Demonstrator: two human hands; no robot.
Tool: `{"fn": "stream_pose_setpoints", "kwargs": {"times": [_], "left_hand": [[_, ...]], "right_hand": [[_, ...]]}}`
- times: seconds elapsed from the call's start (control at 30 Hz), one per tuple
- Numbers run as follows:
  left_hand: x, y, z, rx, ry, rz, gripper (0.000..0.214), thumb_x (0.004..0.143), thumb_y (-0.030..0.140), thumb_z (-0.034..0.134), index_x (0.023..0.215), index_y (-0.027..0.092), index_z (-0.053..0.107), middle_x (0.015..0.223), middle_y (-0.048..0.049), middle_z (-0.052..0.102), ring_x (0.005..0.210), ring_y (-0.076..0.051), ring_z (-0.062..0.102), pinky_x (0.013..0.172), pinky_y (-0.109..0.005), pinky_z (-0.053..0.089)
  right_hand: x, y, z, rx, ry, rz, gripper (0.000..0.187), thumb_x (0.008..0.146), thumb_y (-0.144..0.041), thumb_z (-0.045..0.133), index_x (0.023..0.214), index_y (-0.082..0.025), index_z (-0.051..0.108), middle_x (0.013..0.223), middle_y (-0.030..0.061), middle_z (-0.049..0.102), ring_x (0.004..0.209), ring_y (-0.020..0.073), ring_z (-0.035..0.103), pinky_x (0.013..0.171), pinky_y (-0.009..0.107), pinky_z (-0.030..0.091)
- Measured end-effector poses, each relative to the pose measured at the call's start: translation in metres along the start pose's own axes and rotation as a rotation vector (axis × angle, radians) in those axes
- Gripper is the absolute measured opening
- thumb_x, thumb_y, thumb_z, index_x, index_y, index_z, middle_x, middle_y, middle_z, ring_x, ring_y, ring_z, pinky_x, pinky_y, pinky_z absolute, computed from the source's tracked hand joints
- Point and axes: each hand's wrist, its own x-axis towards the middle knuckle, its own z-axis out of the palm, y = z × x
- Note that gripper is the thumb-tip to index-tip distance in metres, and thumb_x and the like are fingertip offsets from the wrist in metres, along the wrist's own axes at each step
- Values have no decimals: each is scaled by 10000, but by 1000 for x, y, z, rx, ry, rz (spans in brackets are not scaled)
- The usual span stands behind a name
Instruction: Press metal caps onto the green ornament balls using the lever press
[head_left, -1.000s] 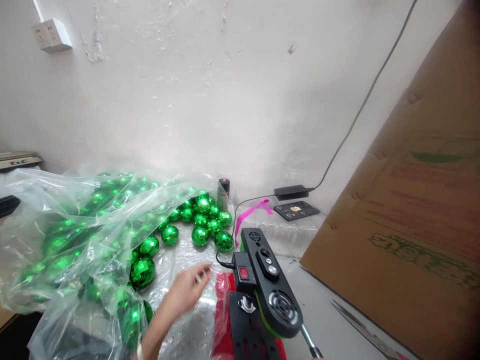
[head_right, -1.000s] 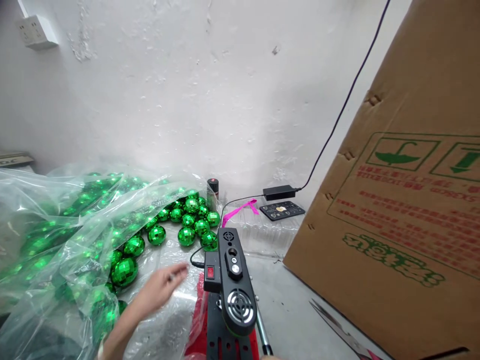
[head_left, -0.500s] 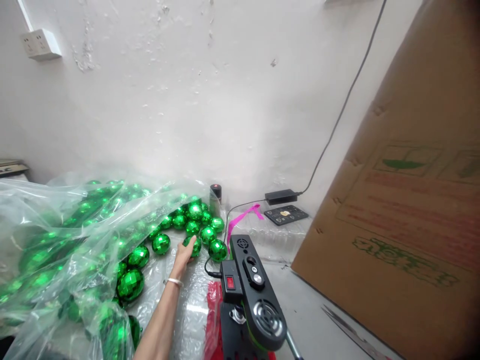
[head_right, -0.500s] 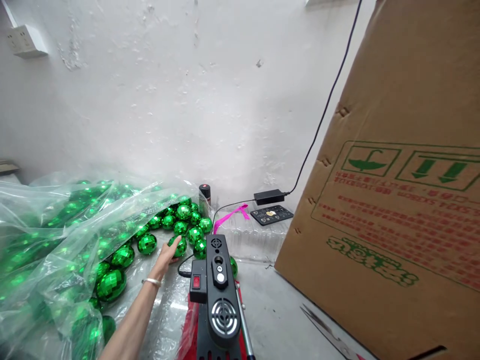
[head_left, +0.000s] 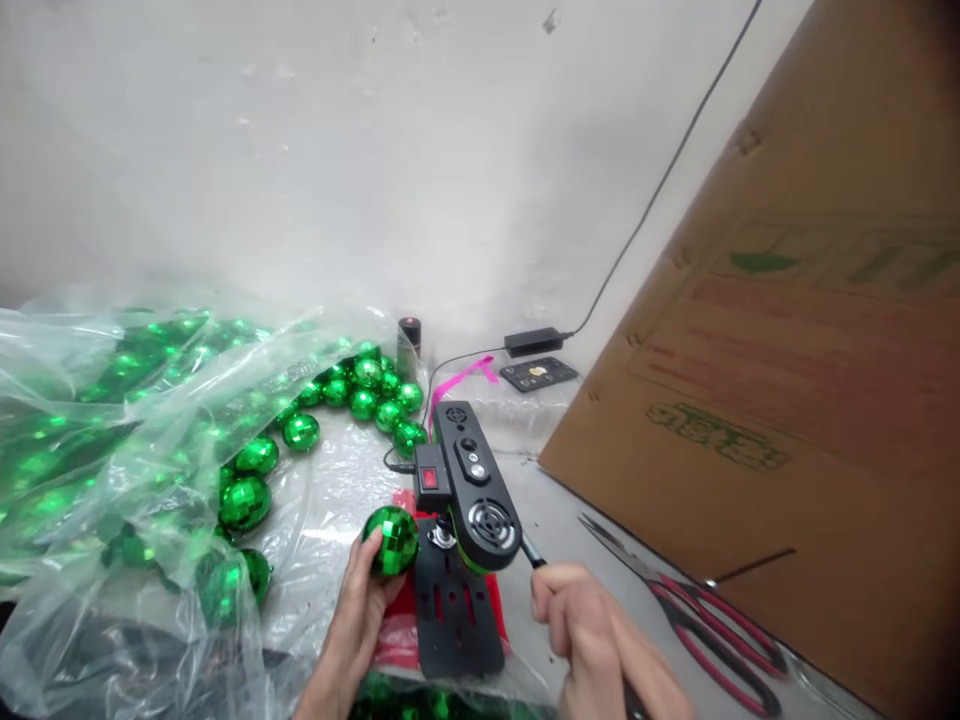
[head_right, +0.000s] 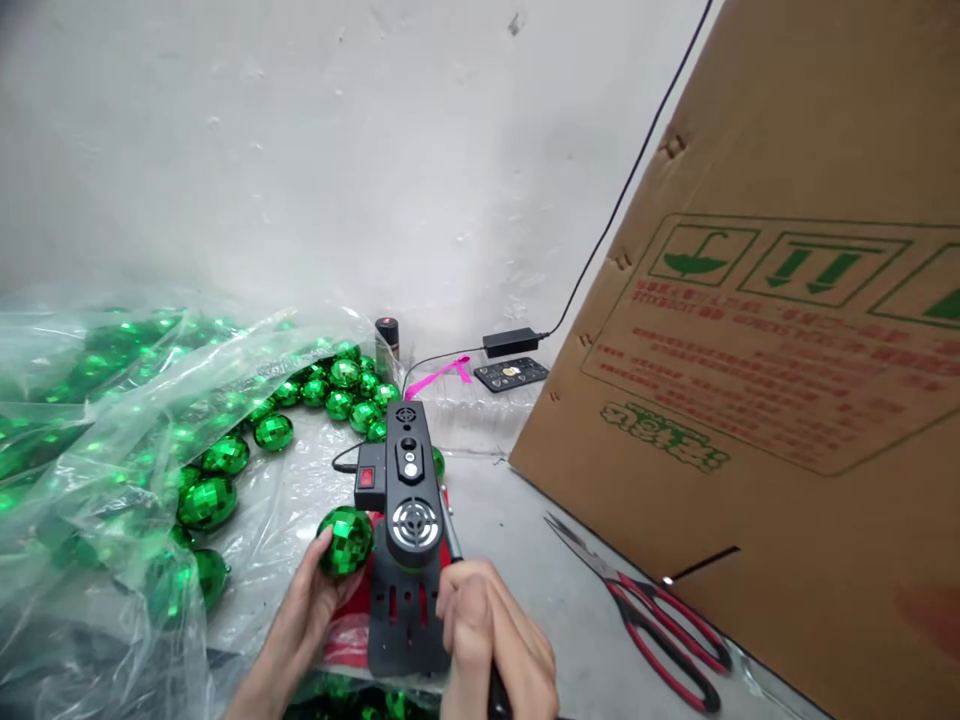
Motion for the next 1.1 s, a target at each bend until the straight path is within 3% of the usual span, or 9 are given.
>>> {"fn": "stream_pose_setpoints", "kwargs": {"times": [0.17, 0.3, 0.43, 0.63, 0.87, 0.97, 1.1], "left_hand": [[-5, -45, -17, 480, -56, 298, 868, 750, 657, 912, 1428, 198, 621, 1348, -147, 803, 1297, -365, 753, 1156, -489, 582], [-5, -63, -27, 781, -131, 455, 886, 762, 575, 880, 1513, 203, 593, 1534, -180, 716, 1473, -423, 643, 1282, -593, 472], [-9, -69, -26, 958, -167, 584, 864, 777, 488, 849, 1538, 191, 568, 1601, -220, 662, 1499, -456, 619, 1288, -683, 448], [-10, -81, -17, 1028, -144, 660, 815, 798, 412, 834, 1533, 185, 565, 1550, -221, 699, 1465, -461, 657, 1232, -690, 526], [-10, -81, -22, 1050, -213, 677, 793, 780, 368, 849, 1508, 188, 593, 1529, -213, 713, 1451, -465, 671, 1223, -685, 545], [-14, -80, -23, 1054, -251, 669, 797, 774, 356, 843, 1507, 172, 590, 1513, -226, 714, 1424, -470, 686, 1204, -694, 557], [-10, -83, -17, 1011, -230, 679, 791, 762, 361, 836, 1491, 158, 604, 1477, -223, 726, 1418, -462, 683, 1223, -698, 535]], "right_hand": [[2, 17, -11, 66, -105, -137, 412, 1113, -70, 472, 726, -211, 480, 652, -32, 515, 567, 89, 537, 551, 239, 391], [-1, 15, -9, 68, -110, -118, 407, 1118, -83, 472, 732, -213, 476, 660, -35, 513, 572, 88, 532, 554, 241, 388], [-5, 13, -9, 53, -67, -53, 418, 1136, -113, 469, 730, -214, 478, 673, -31, 504, 580, 87, 514, 562, 254, 368], [-4, 20, -15, 76, -137, -138, 388, 1111, -54, 452, 760, -212, 495, 687, -28, 525, 590, 90, 543, 562, 245, 397], [-8, 14, -8, 76, -50, -19, 414, 1145, -114, 455, 744, -212, 489, 691, -28, 509, 603, 94, 500, 576, 264, 364], [-9, 13, -8, 88, -83, -61, 429, 1144, -112, 449, 729, -212, 490, 682, -22, 516, 608, 104, 515, 572, 268, 374], [-10, 11, -7, 71, -57, 9, 444, 1156, -156, 458, 719, -210, 524, 693, -7, 518, 614, 118, 499, 574, 291, 368]]}}
